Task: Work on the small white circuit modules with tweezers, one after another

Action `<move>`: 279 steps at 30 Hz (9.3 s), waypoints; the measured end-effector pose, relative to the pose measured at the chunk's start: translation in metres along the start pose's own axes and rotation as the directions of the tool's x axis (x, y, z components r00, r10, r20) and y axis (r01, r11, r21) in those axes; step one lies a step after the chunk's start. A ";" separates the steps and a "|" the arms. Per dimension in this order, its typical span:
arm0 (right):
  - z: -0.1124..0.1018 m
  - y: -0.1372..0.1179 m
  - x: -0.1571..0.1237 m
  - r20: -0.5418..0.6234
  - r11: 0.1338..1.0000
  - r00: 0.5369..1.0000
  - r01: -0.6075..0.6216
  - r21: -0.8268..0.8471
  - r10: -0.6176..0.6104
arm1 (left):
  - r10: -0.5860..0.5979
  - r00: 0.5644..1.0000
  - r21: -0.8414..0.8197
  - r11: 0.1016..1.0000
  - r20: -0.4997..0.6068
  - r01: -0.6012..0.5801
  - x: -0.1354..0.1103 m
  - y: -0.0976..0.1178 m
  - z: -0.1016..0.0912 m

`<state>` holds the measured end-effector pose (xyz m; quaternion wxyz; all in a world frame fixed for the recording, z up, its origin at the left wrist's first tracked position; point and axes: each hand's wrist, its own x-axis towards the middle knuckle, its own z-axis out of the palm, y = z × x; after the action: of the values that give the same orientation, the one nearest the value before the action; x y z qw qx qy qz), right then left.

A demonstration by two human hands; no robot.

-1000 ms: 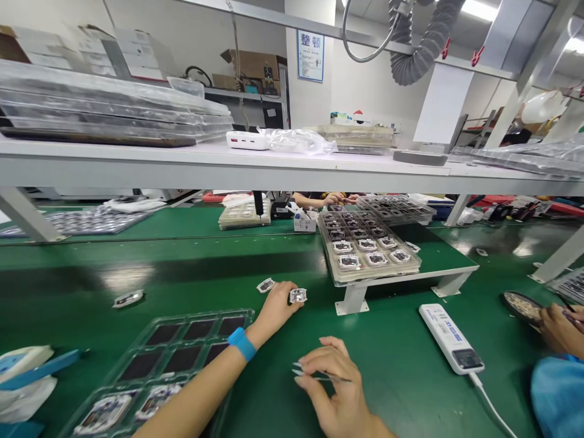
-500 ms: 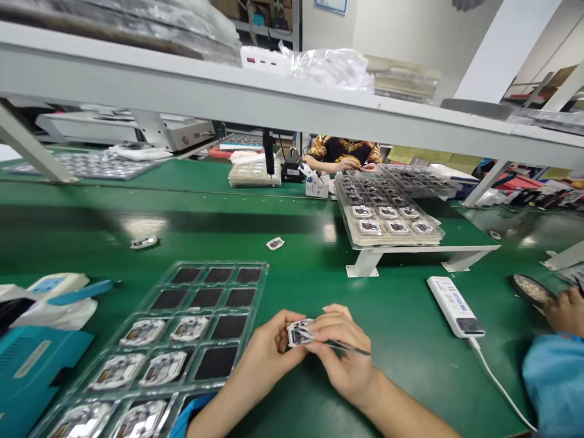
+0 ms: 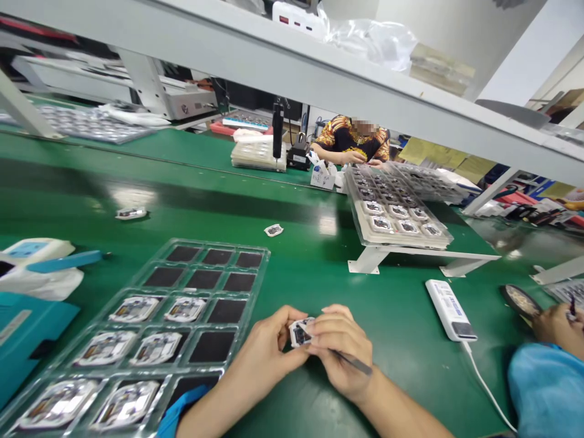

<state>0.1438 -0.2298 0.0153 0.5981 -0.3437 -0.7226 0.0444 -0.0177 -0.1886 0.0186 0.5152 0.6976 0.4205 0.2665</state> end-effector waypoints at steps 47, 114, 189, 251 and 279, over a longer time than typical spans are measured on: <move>-0.003 0.006 -0.001 -0.066 0.801 0.824 -0.524 0.288 0.563 | -0.338 0.930 -0.577 0.735 0.144 0.356 0.005 0.008 -0.001; -0.002 0.002 -0.003 -0.039 0.741 0.769 -0.600 0.302 0.639 | -0.207 0.978 -0.367 0.913 -0.035 0.180 0.005 -0.003 0.005; 0.003 0.010 -0.002 -0.034 0.543 0.613 -0.672 0.504 0.790 | -0.188 0.981 -0.441 0.878 0.045 0.189 0.002 0.003 -0.003; -0.005 -0.001 0.001 -0.007 0.846 0.869 -0.478 0.237 0.494 | -0.292 0.944 -0.388 0.861 0.153 0.329 0.003 0.012 -0.005; -0.005 0.003 0.001 0.028 0.923 0.937 -0.348 0.167 0.348 | -0.219 0.965 -0.392 0.883 0.140 0.258 0.002 0.012 -0.005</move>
<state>0.1493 -0.2291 0.0162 0.6085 -0.4147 -0.6430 0.2105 -0.0167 -0.1859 0.0317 0.6966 0.5296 0.4143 0.2502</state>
